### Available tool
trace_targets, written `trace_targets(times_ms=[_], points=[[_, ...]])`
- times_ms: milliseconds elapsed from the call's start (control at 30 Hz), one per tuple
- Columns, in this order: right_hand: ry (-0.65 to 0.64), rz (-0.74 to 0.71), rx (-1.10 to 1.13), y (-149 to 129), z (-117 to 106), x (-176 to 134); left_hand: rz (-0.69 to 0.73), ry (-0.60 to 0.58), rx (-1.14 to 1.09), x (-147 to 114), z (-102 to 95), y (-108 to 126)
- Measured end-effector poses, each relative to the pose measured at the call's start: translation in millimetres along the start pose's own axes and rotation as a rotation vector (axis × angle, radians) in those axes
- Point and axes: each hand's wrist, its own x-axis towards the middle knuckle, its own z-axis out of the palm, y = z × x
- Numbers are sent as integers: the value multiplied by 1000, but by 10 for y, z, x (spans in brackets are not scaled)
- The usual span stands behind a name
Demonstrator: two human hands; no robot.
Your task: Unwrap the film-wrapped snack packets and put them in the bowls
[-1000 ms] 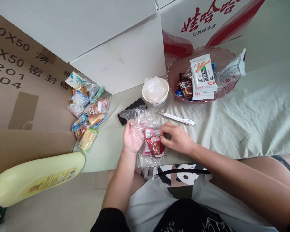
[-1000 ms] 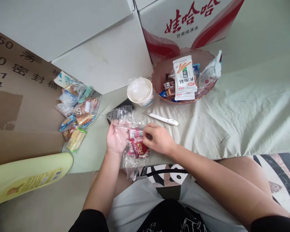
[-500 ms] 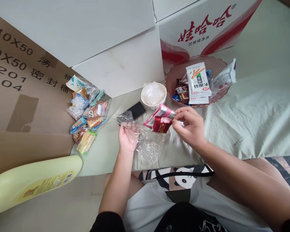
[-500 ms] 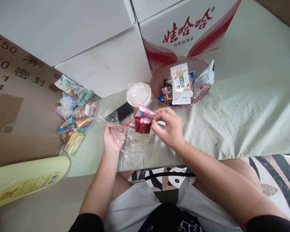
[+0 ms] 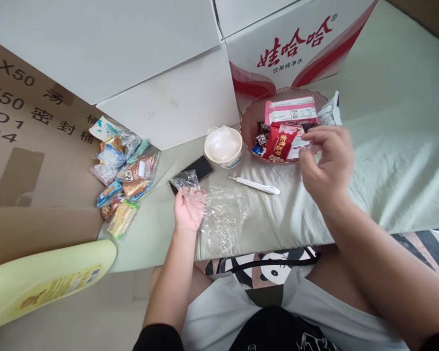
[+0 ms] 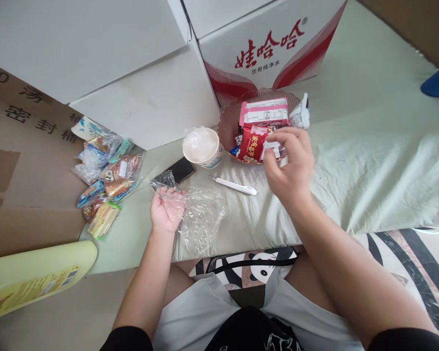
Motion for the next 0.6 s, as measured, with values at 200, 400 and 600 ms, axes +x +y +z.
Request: trace_targets(times_ms=[200,400,600], points=[[-617,0,352,-353,273,-517,-240,-122,106,-204,-47,-25],[-1094,417,635,-582,412,-843,-409,-337,298,-359,-222,-24],[-869,558,491,-582,457,-765,-25,-168,366,-212,-155,-86]])
